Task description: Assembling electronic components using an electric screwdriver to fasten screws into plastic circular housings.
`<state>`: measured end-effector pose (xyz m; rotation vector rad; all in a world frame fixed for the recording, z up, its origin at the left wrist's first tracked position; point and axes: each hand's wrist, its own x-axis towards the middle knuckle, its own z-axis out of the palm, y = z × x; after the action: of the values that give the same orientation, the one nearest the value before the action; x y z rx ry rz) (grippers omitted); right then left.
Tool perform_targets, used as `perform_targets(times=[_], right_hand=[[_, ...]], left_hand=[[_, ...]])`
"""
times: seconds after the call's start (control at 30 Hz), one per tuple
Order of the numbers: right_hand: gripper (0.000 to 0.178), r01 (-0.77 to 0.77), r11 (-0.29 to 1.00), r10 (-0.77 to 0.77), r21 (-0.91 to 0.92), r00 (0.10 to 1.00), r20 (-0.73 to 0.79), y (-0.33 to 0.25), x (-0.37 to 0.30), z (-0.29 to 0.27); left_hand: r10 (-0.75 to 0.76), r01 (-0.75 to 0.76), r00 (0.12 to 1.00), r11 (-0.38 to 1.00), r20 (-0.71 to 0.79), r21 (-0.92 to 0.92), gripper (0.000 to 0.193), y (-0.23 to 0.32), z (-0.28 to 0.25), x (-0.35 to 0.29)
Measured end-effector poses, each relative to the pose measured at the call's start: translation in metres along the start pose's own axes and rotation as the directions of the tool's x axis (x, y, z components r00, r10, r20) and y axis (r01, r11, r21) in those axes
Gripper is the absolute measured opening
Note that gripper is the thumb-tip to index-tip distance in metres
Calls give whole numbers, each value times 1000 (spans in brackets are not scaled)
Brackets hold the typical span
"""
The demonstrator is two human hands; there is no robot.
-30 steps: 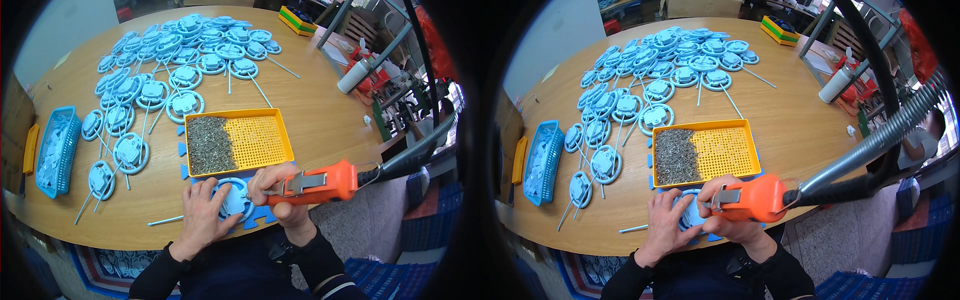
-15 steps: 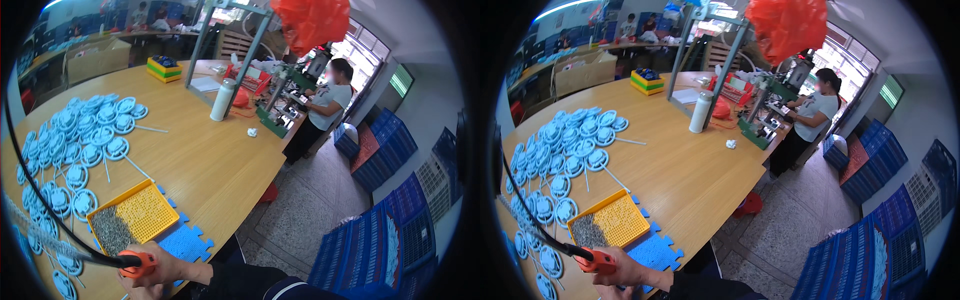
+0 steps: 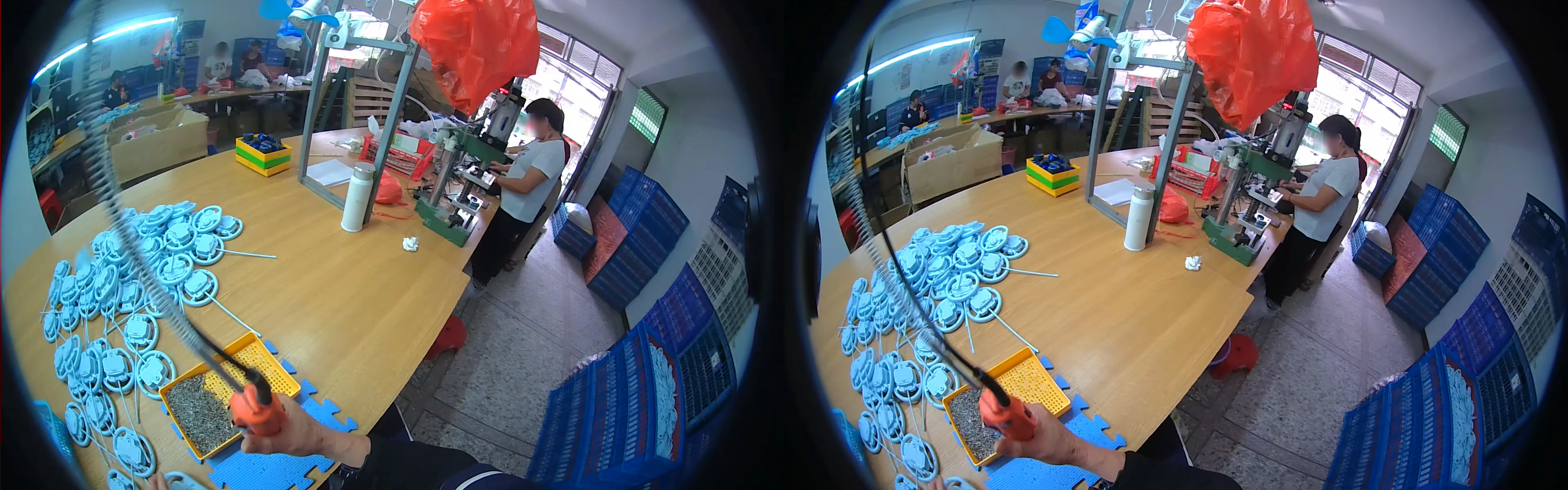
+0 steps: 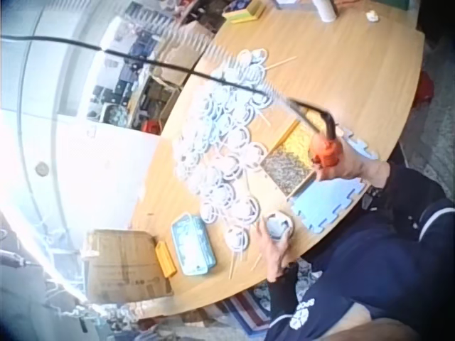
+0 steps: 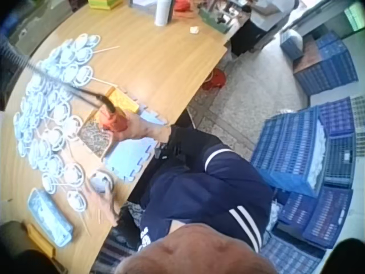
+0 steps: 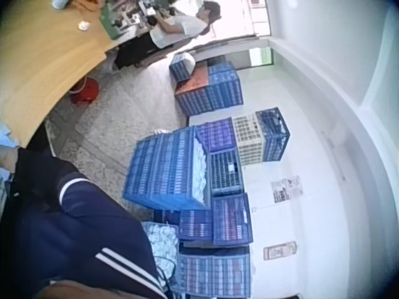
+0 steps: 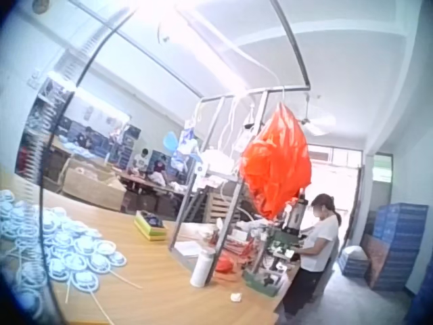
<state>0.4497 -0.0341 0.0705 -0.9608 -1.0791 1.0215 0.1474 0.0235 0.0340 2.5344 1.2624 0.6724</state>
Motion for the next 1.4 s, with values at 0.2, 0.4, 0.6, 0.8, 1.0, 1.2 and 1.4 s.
perform_targets(times=[0.2, 0.4, 0.6, 0.8, 1.0, 1.2, 1.4], right_hand=[[50, 32, 999, -35, 34, 994, 106, -5, 7, 5], [49, 363, 892, -350, -269, 932, 96, 26, 13, -24], [38, 279, 951, -260, 132, 955, -141, 13, 34, -63], [48, 285, 958, -286, -38, 931, -226, 27, 58, -62], [49, 268, 962, -271, -42, 935, -230, 40, 61, -69], [47, 244, 969, -234, 39, 955, -181, 44, 63, -67], [44, 254, 966, -257, -42, 942, -214, 45, 68, -63]], left_hand=[[-93, 79, 992, 985, 82, 156, 76, -73, 10, 44], [-4, 30, 990, 983, -144, 181, 62, -144, 37, 50], [-160, 165, 986, 982, -55, 96, 57, -120, 28, 95], [-140, 139, 990, 989, 26, 58, 56, -95, -4, 87], [-60, 61, 997, 998, -54, 16, 55, -29, -10, 69], [119, -99, 982, 986, 146, -136, 62, 36, 11, 40], [237, -183, 948, 951, 211, -248, 65, 69, 57, 30]])
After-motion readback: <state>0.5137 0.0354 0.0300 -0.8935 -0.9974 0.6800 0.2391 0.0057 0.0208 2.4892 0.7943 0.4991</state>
